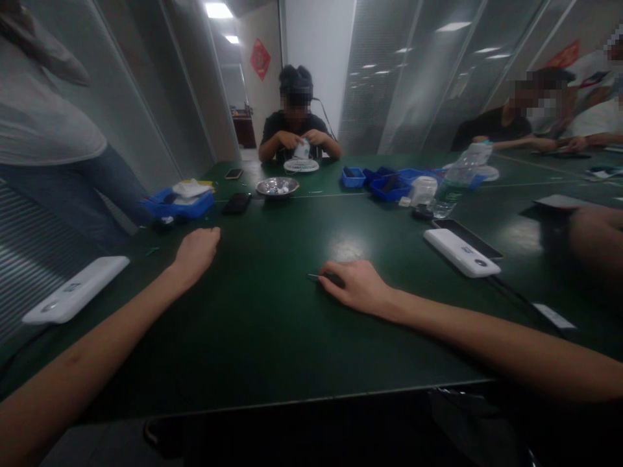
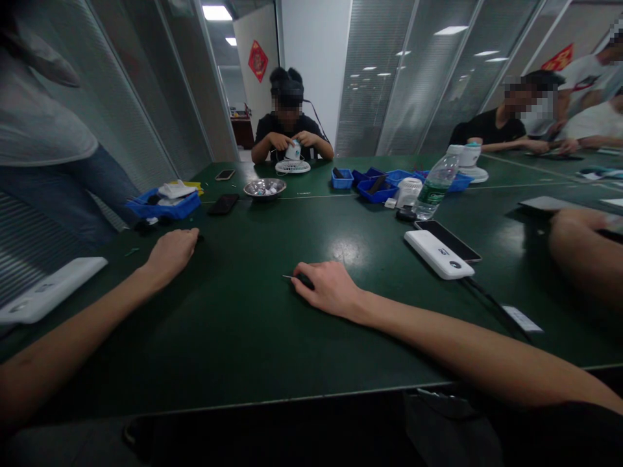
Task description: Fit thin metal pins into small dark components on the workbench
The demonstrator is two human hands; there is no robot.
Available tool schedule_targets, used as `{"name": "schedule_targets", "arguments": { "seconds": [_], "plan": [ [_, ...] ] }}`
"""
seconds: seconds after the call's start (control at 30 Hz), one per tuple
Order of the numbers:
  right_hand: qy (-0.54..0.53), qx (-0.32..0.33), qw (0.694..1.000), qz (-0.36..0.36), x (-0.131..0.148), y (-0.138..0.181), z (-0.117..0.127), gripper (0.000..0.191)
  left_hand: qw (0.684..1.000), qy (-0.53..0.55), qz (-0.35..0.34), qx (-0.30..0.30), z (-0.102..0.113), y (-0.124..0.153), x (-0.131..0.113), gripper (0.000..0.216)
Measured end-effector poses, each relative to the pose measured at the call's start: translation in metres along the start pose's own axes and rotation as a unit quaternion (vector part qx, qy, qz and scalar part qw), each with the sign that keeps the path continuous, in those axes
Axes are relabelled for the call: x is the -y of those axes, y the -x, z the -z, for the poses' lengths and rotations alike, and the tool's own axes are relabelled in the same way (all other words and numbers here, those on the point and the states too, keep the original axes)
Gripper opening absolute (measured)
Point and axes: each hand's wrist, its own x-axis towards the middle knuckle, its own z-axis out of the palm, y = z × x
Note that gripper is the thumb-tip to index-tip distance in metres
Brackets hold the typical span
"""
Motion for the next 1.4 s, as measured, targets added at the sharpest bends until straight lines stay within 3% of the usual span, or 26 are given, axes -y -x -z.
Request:
{"name": "schedule_targets", "arguments": {
  "seconds": [0.23, 0.6, 0.8, 0.93, 1.13, 1.27, 1.4],
  "plan": [
    [-0.004, 0.003, 1.0, 0.004, 0.001, -0.001, 0.001, 0.033, 0.999, 0.013, 0.0, -0.039, -0.002, -0.004, 0.004, 0.032],
    [0.0, 0.001, 1.0, 0.004, -0.001, 0.0, 0.0, 0.03, 0.995, 0.079, 0.036, -0.051, -0.013, -0.007, 0.021, 0.031],
    [-0.004, 0.001, 1.0, 0.004, 0.001, 0.0, 0.002, 0.03, 0.985, 0.152, 0.038, -0.067, -0.017, -0.011, 0.034, 0.026],
    [0.003, -0.002, 1.0, 0.004, 0.001, -0.001, 0.0, 0.029, 0.97, 0.23, 0.011, -0.077, -0.025, -0.015, 0.048, 0.036],
    [0.0, -0.001, 1.0, 0.011, -0.003, -0.001, -0.002, 0.032, 0.971, 0.231, 0.037, -0.054, -0.036, -0.023, 0.066, 0.047],
    [-0.01, -0.01, 1.0, 0.021, -0.004, 0.0, -0.003, 0.032, 0.963, 0.268, 0.005, -0.003, -0.024, -0.023, 0.052, 0.04],
    [-0.02, -0.025, 0.998, 0.063, -0.004, 0.001, -0.004, 0.032, 0.927, 0.356, -0.106, 0.044, 0.003, -0.01, -0.003, 0.04]
  ]
}}
